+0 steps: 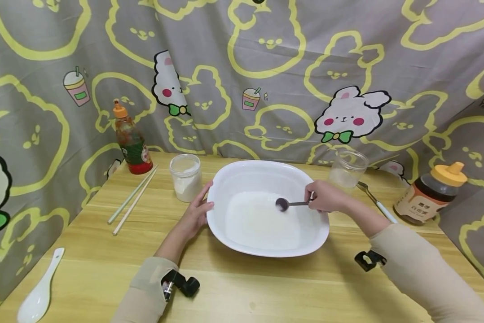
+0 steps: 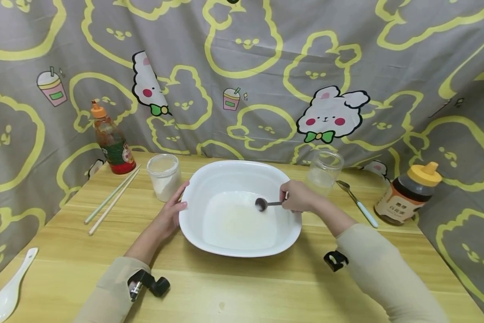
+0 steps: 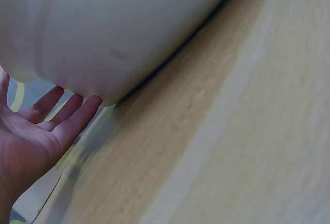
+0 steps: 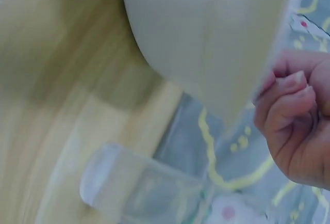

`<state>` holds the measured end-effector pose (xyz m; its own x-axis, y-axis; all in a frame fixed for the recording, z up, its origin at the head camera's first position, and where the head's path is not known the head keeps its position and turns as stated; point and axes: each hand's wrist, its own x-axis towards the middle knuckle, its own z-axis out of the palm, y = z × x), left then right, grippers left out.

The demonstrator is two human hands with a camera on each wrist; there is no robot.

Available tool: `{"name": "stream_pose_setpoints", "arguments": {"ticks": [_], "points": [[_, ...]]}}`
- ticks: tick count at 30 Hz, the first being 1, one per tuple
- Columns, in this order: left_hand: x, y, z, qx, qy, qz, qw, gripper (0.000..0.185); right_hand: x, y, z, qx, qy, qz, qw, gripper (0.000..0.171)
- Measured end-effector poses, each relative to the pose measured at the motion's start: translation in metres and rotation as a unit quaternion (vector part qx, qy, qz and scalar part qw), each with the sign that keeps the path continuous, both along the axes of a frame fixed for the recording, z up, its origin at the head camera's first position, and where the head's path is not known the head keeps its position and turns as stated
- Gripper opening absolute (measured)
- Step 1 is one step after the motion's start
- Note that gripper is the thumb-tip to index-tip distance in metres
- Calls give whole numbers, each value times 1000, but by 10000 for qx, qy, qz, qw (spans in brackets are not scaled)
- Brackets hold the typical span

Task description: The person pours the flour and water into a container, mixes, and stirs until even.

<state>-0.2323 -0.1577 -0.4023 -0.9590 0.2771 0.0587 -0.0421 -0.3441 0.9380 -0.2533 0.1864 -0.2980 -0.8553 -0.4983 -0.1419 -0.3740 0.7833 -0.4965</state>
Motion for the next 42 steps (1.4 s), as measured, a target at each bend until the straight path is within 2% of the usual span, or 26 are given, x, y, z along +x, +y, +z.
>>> {"name": "stream_pose_setpoints", "arguments": {"ticks": [5,11,16,21,27,32,37,42], "points": [[1,0,0,-7,-14,5,10000,67,10,16,11,32,-715,288,9970,9],[1,-1,1,8,19,-34,10000,67,20,22,13,-320,-1458,698,9863,8],[1,-1,2,39,1,-60,10000,69,25,13,2,-821,-1856,1017,9739,7],[1,-1,3,59,25,-88,9999,69,28,-8,-15,-1442,-2094,889,9630,6],[0,-1,1,56,41,-110,9999,68,32,-29,-27,-1677,-1985,859,9618,10],[-1,-1,1,0,65,-100,9999,66,36,-26,-19,-1456,-2037,955,9634,6],[-3,-1,0,-24,75,-84,9999,65,36,-9,-5,-1048,-1639,879,9770,10],[-3,-2,-1,-13,17,-57,10000,65,30,7,3,-680,-984,344,9922,12]]}}
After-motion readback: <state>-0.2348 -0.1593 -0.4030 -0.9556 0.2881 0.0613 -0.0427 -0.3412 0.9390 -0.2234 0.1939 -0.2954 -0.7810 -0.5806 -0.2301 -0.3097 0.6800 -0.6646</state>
